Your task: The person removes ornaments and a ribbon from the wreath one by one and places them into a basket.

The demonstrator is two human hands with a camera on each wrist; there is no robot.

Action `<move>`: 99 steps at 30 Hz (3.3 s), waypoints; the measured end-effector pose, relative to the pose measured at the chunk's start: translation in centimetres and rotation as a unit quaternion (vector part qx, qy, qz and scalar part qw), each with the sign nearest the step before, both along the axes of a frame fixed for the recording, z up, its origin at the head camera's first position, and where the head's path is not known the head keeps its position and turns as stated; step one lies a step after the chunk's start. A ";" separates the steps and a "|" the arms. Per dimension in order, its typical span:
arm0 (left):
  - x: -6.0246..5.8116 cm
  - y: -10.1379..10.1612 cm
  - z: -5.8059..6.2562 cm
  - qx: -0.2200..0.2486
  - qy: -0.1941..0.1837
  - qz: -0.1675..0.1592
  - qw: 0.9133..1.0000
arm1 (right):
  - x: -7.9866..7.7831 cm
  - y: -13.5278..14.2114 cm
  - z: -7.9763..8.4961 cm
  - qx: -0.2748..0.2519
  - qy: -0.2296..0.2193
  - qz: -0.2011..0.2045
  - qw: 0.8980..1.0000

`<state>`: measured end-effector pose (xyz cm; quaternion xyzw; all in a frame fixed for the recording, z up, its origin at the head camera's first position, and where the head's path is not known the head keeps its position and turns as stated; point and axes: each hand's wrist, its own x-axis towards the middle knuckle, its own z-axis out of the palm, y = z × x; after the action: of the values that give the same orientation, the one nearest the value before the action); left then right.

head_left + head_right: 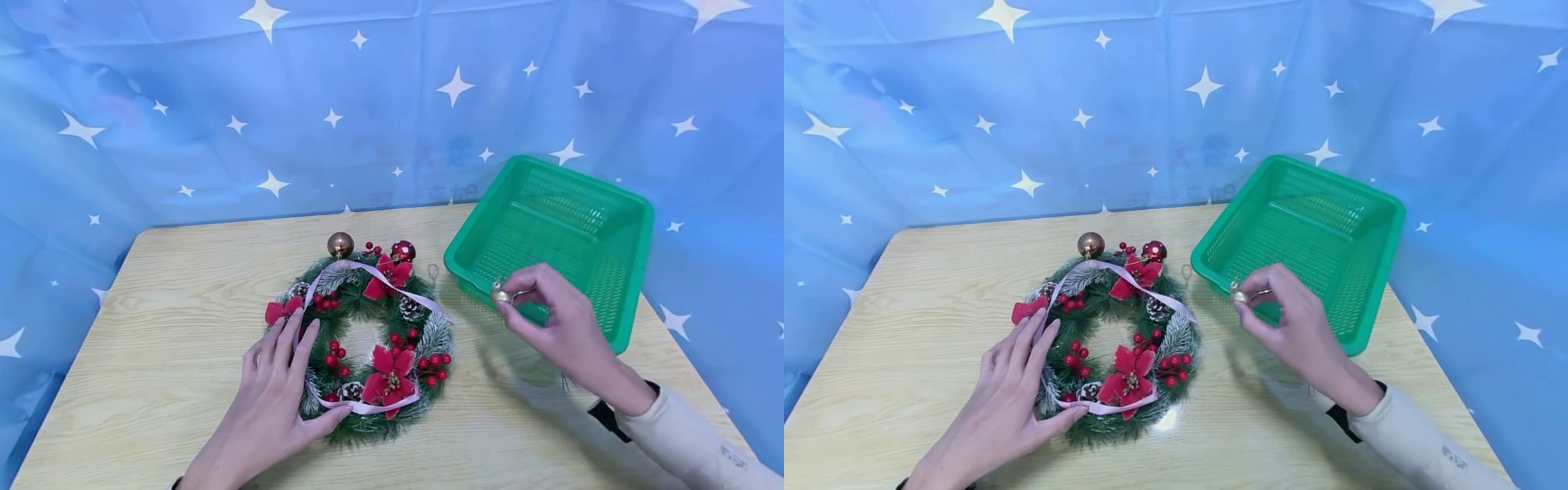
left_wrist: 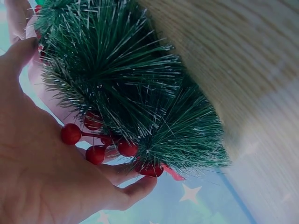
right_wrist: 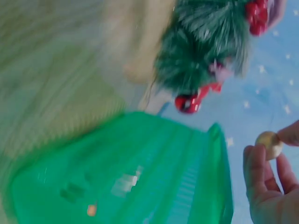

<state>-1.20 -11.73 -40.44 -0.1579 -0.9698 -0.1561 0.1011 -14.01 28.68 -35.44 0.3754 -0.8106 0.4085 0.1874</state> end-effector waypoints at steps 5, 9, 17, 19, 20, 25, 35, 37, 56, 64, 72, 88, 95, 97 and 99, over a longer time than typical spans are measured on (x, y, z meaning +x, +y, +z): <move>0.0 0.0 0.0 0.002 0.000 -0.002 1.000 | -0.9 2.2 0.6 0.022 -0.012 -0.071 0.997; 0.0 -0.1 0.1 0.001 0.005 0.000 1.000 | -1.5 3.6 0.5 0.045 -0.049 -0.123 0.990; 0.0 -0.1 0.1 -0.002 0.011 0.000 1.000 | -2.9 5.9 -0.2 0.107 -0.121 -0.167 0.973; 0.1 -0.1 0.0 0.000 0.011 -0.001 1.000 | -3.1 6.2 -0.2 0.130 -0.140 -0.170 0.967; 0.1 -0.1 0.0 0.000 0.011 -0.001 1.000 | -3.2 6.3 -0.1 0.142 -0.148 -0.169 0.964; 0.2 -0.1 0.0 0.001 0.013 0.001 1.000 | -3.4 6.5 0.0 0.194 -0.185 -0.158 0.951; 0.2 0.1 -0.1 0.000 0.000 0.008 1.000 | -4.6 6.5 0.0 0.268 -0.266 -0.132 0.916; 0.2 0.1 -0.1 -0.001 -0.002 0.009 1.000 | -4.8 6.4 -0.1 0.284 -0.265 -0.127 0.913; 0.1 0.3 -0.3 -0.008 0.008 0.014 1.000 | -5.9 6.5 -1.0 0.365 -0.282 -0.072 0.885; 0.2 0.8 -0.3 -0.010 0.011 0.031 0.999 | -6.1 6.5 -1.4 0.379 -0.282 -0.063 0.879; 0.2 1.2 -0.3 -0.017 0.017 0.043 0.999 | -5.5 6.4 -1.0 0.375 -0.267 -0.092 0.883; 0.2 1.3 -0.5 -0.002 0.037 0.045 0.998 | -3.0 5.2 -0.1 0.263 -0.211 -0.170 0.926; 0.2 1.2 -0.5 -0.002 0.031 0.037 0.999 | -1.6 4.1 -0.4 0.199 -0.174 -0.187 0.946; 0.2 1.1 -0.5 -0.001 0.031 0.034 0.999 | -1.0 3.6 -0.5 0.189 -0.150 -0.183 0.953; 0.3 1.0 -0.5 -0.002 0.030 0.034 0.999 | -0.6 2.9 -0.7 0.181 -0.110 -0.169 0.963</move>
<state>-0.89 -10.71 -40.99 -0.1298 -0.9714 -0.1463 0.1349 -14.57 31.55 -36.11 0.2134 -0.9382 0.2565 0.0922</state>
